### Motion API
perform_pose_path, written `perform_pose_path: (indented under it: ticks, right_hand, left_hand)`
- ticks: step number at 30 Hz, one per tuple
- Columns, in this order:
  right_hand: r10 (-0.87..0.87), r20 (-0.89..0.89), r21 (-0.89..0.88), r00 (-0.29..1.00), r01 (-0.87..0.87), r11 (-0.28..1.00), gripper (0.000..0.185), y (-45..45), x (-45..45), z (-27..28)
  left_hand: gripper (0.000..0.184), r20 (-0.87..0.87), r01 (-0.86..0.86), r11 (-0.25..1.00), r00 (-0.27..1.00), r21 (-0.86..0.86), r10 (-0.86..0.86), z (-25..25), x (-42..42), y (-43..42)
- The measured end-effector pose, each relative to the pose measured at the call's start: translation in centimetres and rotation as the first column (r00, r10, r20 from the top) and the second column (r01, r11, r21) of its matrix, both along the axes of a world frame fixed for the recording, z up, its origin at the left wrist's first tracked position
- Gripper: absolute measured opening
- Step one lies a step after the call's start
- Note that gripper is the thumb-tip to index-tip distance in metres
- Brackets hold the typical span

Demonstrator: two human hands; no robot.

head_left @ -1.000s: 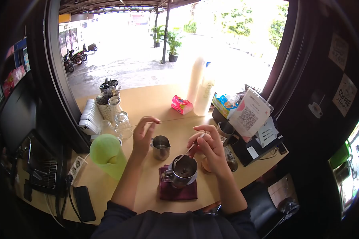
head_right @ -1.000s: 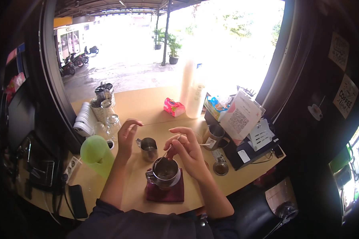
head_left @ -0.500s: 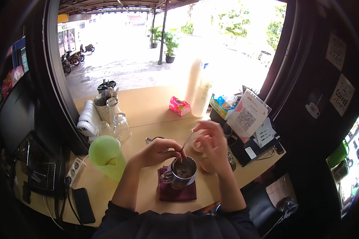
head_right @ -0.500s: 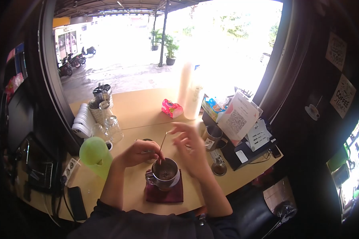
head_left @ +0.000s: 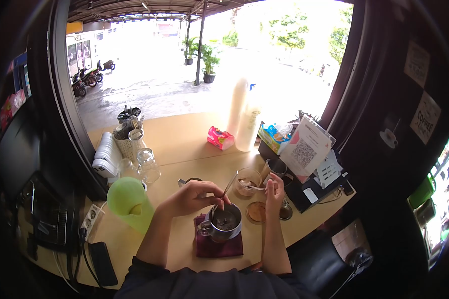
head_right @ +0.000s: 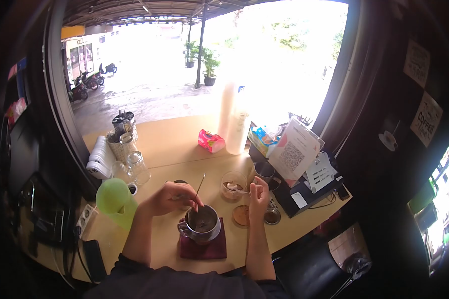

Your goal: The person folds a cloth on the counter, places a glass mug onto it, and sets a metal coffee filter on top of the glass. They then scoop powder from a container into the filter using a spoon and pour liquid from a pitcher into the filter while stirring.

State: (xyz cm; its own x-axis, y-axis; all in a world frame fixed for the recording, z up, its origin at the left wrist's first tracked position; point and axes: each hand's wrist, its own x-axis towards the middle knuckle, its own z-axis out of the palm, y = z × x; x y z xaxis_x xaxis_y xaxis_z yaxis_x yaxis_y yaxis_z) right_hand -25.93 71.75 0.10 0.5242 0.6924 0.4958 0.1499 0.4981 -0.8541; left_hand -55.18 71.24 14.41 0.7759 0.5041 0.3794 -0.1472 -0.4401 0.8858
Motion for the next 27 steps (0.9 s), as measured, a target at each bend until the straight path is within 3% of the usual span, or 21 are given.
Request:
perform_pose_path:
  ticks: [1,3,7,9,13,15,18,24,27]
  right_hand:
    - [-0.002,-0.002,0.003,1.000,0.002,1.000,0.035,-0.1,-0.1,-0.1]
    - [0.211,-0.067,-0.004,0.975,-0.211,0.977,0.038,-0.5,-0.2,0.0]
    - [0.282,0.040,-0.043,0.959,-0.280,0.959,0.036,-1.6,-1.1,1.2]
    - [0.195,0.261,-0.125,0.945,-0.168,0.978,0.035,-2.1,-1.7,2.0]
    - [0.188,0.296,-0.166,0.936,-0.143,0.976,0.028,-1.8,-2.5,1.7]
    - [0.019,0.344,-0.069,0.939,0.005,0.998,0.015,-1.4,-2.6,1.2]
    - [-0.108,0.285,-0.011,0.952,0.117,0.993,0.012,-0.6,-2.2,1.5]
    - [-0.002,0.287,-0.126,0.958,0.039,0.991,0.018,1.8,-0.6,4.1]
    - [0.037,0.190,-0.045,0.981,-0.029,0.999,0.017,2.6,0.0,2.9]
  left_hand:
    - [0.013,-0.003,-0.010,1.000,1.000,0.008,0.010,0.1,0.0,0.0]
    - [0.014,-0.006,-0.004,1.000,1.000,0.007,0.004,0.1,0.0,0.1]
    - [0.015,-0.037,-0.001,1.000,0.999,0.002,0.001,0.3,-0.2,0.0]
    - [0.014,0.000,-0.005,1.000,1.000,0.013,0.005,0.2,-0.1,-0.1]
    - [0.014,0.037,-0.009,1.000,0.999,0.017,0.008,0.2,0.1,-0.2]
    - [0.014,0.022,0.002,1.000,1.000,-0.011,-0.002,0.2,0.0,-0.1]
    - [0.015,0.011,0.006,0.998,1.000,-0.060,-0.006,0.2,-0.1,-0.2]
    - [0.016,-0.030,-0.004,1.000,1.000,0.000,0.004,0.4,-0.1,-0.1]
    - [0.017,-0.068,-0.032,0.999,0.997,0.008,0.033,0.6,-0.2,-0.3]
